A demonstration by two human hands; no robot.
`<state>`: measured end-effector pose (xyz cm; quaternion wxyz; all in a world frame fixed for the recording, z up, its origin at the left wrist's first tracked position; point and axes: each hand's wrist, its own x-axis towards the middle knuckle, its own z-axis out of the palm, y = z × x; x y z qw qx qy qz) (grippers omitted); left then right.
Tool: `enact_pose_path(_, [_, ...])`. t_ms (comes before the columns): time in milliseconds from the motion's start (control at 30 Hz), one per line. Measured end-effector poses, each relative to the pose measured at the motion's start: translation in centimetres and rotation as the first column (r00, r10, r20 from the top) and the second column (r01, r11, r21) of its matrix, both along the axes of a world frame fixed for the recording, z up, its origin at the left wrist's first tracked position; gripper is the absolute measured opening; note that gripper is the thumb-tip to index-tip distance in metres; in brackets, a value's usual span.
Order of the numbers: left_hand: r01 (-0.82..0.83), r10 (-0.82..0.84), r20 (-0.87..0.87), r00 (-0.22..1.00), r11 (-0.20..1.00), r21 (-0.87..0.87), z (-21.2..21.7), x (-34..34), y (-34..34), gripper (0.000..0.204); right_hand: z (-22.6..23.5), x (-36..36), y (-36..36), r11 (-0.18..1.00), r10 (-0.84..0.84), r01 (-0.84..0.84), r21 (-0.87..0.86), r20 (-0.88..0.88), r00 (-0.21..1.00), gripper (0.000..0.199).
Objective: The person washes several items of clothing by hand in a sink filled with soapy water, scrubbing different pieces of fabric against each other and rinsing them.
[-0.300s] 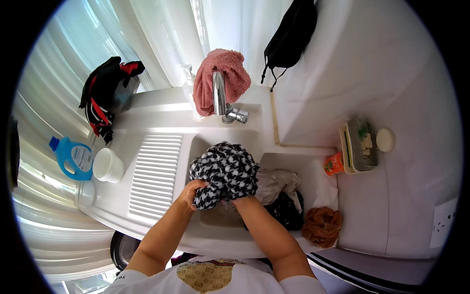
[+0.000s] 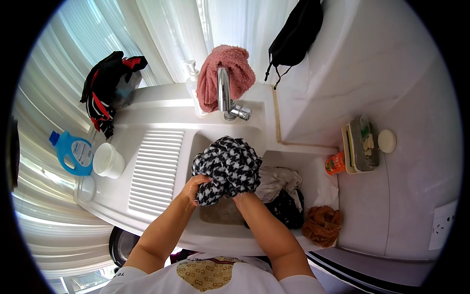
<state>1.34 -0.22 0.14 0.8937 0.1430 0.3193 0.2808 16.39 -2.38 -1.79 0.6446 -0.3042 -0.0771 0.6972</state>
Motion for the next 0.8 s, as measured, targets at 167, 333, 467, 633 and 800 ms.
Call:
enact_pose_path(167, [-0.027, 0.028, -0.039, 0.999, 0.999, 0.029, -0.8, 0.1, -0.6, 0.049, -0.1, 0.7, -1.1, 0.999, 0.027, -0.028, -0.040, -0.034, 0.999, 0.034])
enact_pose_path(333, [-0.095, 0.109, -0.056, 0.992, 0.971, 0.220, 1.2, -2.3, 0.1, 0.056, 3.8, 3.8, -2.3, 0.925, 0.357, -0.284, 0.252, -0.325, 0.876, 0.079])
enact_pose_path(467, [0.015, 0.049, -0.180, 0.982, 0.940, 0.340, 3.0, -1.4, 0.6, 0.055, 3.4, 2.9, -2.4, 0.958, 0.286, -0.284, 0.047, -0.282, 0.916, 0.086])
enact_pose_path(633, [-0.071, 0.154, -0.193, 0.969, 0.922, 0.380, 1.7, 0.5, -1.7, 0.073, 0.3, 0.0, -1.0, 0.999, -0.001, 0.007, 0.046, -0.126, 0.992, 0.031])
enact_pose_path(800, [-0.145, 0.193, -0.097, 0.976, 0.918, 0.370, 0.9, 1.3, -2.4, 0.069, -2.4, -0.6, -0.4, 0.993, -0.044, 0.061, 0.102, -0.160, 0.986, 0.031])
